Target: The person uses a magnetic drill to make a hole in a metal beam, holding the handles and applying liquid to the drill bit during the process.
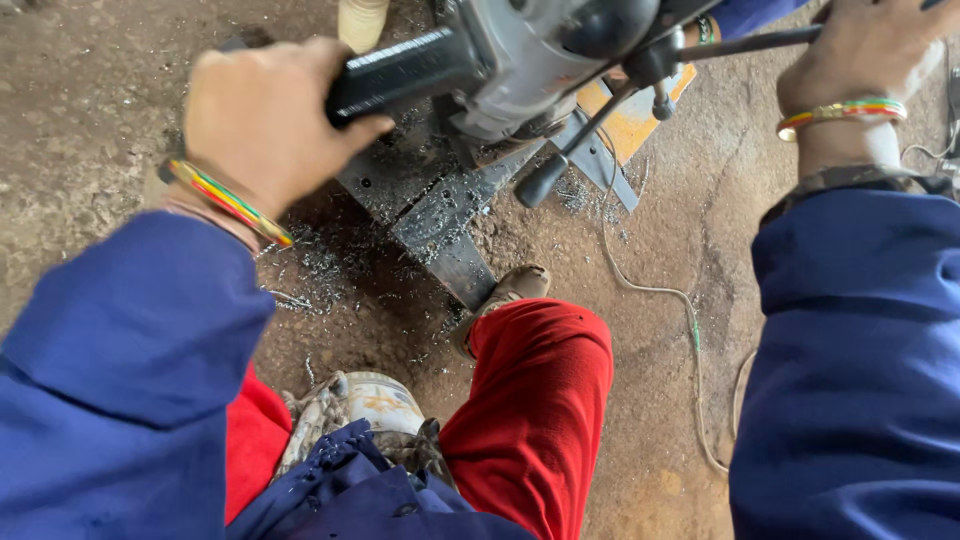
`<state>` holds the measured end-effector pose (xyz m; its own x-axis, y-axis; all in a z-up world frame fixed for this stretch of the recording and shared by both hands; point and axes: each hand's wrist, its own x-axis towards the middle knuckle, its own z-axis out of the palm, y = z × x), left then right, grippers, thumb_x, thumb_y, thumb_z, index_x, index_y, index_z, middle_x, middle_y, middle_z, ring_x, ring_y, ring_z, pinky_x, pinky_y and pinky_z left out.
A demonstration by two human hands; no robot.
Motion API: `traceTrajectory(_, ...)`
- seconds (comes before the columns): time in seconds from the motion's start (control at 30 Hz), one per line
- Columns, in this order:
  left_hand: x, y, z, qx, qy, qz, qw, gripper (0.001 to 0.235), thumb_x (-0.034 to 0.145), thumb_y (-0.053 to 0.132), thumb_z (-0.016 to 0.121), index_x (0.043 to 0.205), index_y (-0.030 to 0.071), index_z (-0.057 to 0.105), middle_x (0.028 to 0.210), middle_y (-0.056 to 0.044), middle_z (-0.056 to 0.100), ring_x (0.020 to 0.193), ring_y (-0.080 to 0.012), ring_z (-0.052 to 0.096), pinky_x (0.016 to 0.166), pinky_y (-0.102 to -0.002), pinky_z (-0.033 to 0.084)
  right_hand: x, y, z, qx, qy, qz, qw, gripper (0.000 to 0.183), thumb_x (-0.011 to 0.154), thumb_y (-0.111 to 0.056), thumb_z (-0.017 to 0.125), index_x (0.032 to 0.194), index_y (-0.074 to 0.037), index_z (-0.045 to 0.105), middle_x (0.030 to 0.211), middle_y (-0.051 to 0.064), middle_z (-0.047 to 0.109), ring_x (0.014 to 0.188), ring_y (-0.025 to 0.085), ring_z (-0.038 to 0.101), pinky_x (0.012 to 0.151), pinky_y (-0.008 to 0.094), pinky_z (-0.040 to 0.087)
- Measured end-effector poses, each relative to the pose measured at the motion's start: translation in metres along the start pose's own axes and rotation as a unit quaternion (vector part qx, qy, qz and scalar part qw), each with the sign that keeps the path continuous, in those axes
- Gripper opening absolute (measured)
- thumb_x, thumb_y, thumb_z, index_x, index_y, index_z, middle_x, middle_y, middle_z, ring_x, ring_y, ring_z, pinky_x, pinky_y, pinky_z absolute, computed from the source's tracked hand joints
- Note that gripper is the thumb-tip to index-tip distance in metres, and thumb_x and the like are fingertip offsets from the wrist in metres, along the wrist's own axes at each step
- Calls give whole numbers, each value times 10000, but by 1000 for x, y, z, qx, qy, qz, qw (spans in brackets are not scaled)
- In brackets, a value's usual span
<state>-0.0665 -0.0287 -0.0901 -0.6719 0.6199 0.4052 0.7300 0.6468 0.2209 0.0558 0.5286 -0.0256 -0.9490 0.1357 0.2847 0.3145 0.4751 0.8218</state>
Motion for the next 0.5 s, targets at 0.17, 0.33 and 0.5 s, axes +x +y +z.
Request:
traceTrajectory(0.17,-19,36,-6,52,-99,-42,993,576,935,640,692,1141,102,678,821,-67,708,689,-254,707,629,-410,503,-17,17,23,64,64,-21,996,52,867,-122,703,898,-157,725,1033,134,596,1099,325,554,842,462,406)
traceTrajectory(0.33,-55,90,-19,-32,-83,-71,993,606,895,516,693,1260,35,639,850,-79,716,668,-266,696,627,-418,498,-22,26,28,115,84,-18,990,135,856,-59,615,913,-164,678,1141,143,524,1085,308,484,901,408,395)
traceTrajectory(0.5,-48,63,-8,-34,-96,-32,994,613,904,536,702,1222,14,662,799,-84,721,642,-238,699,566,-405,505,-28,21,11,132,60,-20,989,144,903,-42,633,995,-121,710,1225,151,505,1192,370,458,922,454,464)
